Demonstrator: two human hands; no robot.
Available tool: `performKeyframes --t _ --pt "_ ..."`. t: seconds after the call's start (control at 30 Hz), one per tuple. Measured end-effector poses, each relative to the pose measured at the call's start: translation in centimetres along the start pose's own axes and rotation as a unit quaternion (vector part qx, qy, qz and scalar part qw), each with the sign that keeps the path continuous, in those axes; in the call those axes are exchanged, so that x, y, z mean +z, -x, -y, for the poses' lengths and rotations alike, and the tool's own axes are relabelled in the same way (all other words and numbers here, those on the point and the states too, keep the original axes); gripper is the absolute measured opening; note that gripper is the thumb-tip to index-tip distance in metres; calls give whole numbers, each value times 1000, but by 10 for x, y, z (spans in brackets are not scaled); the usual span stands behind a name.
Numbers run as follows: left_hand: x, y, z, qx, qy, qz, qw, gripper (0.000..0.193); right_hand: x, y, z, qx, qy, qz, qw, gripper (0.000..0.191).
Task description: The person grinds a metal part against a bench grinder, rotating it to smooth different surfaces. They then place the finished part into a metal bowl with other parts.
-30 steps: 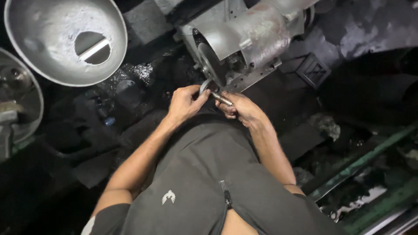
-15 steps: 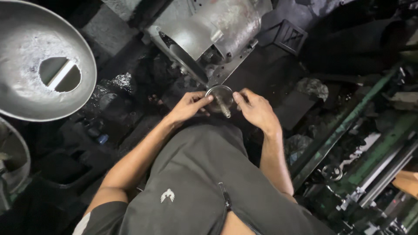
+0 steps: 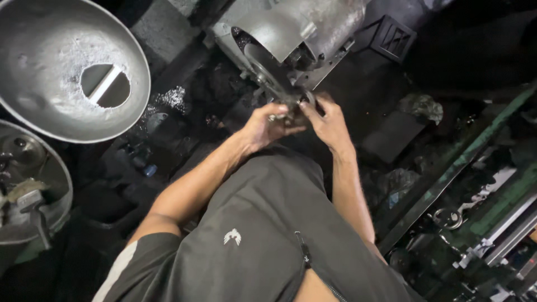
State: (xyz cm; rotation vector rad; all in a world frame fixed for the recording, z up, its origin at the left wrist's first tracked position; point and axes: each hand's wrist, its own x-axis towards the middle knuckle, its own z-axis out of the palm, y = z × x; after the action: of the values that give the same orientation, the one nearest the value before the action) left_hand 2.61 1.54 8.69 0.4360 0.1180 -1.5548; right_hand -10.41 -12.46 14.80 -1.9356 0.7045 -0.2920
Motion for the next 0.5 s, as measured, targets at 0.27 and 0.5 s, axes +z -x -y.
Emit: performKeyframes --t 0.27,0.5 --pt "-13 4 -29 66 -18 -13 998 50 48 -3 -9 41 -133 -14 990 28" --pt "-29 0 -34 69 -36 -9 997 43 55 -8 0 61 -162 -25 985 39"
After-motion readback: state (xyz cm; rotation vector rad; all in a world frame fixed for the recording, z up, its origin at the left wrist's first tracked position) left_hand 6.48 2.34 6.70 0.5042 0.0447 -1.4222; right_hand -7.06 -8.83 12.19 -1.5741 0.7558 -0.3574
